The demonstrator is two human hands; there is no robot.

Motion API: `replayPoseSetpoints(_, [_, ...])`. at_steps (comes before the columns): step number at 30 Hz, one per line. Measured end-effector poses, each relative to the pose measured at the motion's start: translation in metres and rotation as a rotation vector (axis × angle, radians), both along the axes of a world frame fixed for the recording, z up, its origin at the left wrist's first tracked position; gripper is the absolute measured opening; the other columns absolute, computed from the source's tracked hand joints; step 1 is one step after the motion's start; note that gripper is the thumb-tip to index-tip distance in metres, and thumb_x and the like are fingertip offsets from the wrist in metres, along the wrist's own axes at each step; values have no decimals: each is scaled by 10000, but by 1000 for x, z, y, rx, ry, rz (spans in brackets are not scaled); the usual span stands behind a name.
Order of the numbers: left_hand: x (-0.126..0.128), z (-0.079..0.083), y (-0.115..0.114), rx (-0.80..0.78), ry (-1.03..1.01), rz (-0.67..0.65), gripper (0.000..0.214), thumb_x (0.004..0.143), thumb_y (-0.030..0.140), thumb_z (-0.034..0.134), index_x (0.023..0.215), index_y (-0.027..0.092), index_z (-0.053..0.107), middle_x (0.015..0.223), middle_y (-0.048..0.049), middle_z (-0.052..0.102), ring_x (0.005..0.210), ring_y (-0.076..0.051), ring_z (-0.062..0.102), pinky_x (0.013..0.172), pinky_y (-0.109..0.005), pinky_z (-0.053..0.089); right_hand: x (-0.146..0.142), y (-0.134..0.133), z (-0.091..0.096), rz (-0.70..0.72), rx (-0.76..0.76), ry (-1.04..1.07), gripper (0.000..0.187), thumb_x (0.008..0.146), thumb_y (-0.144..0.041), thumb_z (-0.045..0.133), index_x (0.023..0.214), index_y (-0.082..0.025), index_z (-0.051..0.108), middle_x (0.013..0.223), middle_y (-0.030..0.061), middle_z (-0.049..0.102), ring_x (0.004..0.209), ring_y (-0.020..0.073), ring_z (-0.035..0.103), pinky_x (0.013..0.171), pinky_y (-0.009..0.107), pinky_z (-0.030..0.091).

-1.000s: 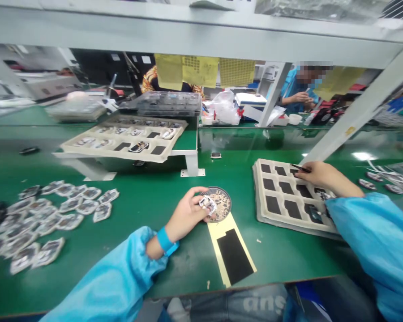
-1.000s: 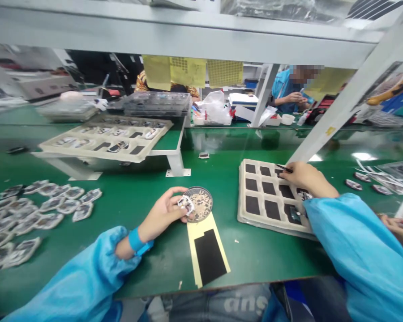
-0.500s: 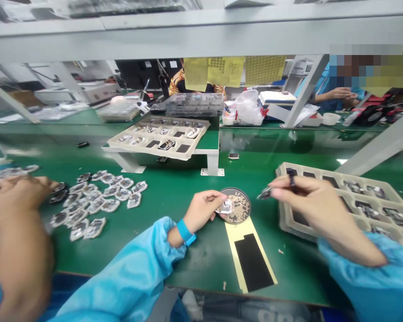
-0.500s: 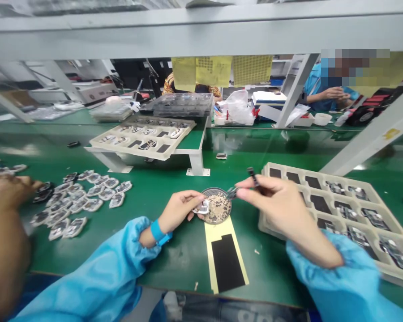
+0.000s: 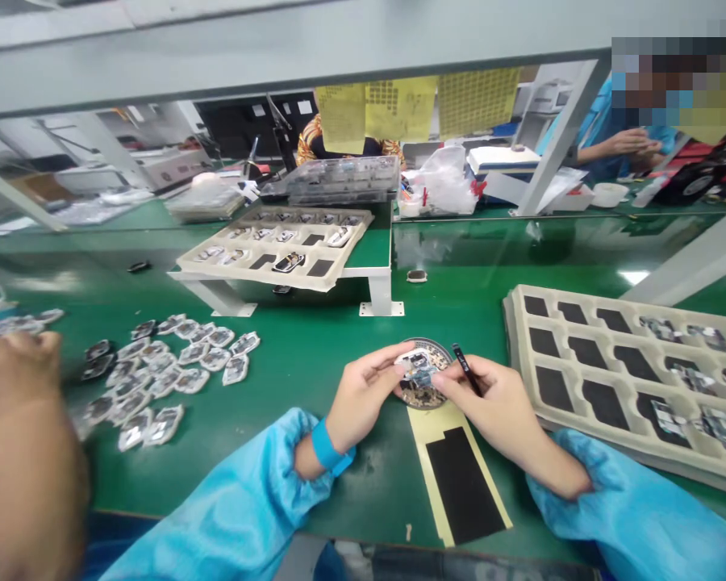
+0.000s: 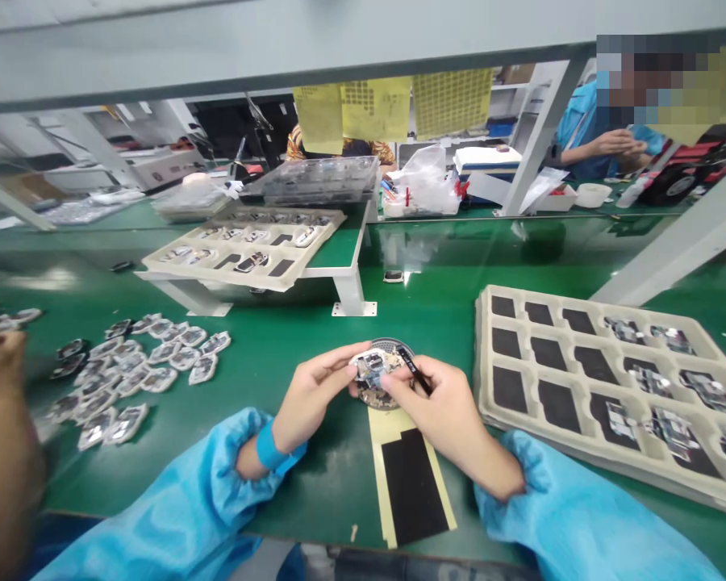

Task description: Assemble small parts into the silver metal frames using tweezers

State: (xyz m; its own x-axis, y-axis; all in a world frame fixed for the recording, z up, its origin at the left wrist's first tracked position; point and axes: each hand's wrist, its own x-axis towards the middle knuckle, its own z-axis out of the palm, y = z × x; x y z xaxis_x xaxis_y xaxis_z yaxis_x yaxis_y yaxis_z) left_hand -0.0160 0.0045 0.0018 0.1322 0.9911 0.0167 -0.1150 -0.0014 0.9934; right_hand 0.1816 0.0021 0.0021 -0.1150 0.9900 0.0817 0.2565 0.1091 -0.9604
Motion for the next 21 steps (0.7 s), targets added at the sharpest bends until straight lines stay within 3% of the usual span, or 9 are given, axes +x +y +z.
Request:
replayPoseSetpoints(4, [4,-4,-2,52,63,32,385,864,356,724,1204,178,748,1133,-95,765,766,-186,701,739,-302,599,-5,-2,-2,-68,96,-57,263,799,-426,741,698,-188,691,622,2,628,542,141,508,508,263,404])
replayPoseSetpoints(7, [3,-9,-3,78,126,35,391,894,368,696,1245,198,728,1176,-85,754,784,-187,711,784,-316,607,-7,-2,-4,-80,126,-96,271,810,-417,729,680,-185,677,593,-7,584,553,140,488,516,261,378])
replayPoseSetpoints(11, [2,-11,-3,99,202,70,389,910,371,678,1266,221,717,1131,-68,766,763,-185,702,806,-324,599,-5,-2,-7,-53,79,-107,291,812,-425,717,664,-182,654,569,-17,546,541,134,455,503,257,344])
replayPoseSetpoints(15, [2,-8,-3,95,219,92,395,903,373,684,1266,220,717,1040,-62,781,723,-182,687,777,-321,597,-1,-1,-9,-17,-3,-43,294,813,-439,718,690,-180,655,620,-4,598,573,143,497,527,256,383])
replayPoseSetpoints(21, [3,-8,-4,95,253,104,403,891,390,695,1253,217,727,987,-62,781,714,-192,690,771,-329,599,-2,1,-9,-26,46,1,274,811,-417,724,693,-181,650,636,-4,614,576,139,513,533,251,400])
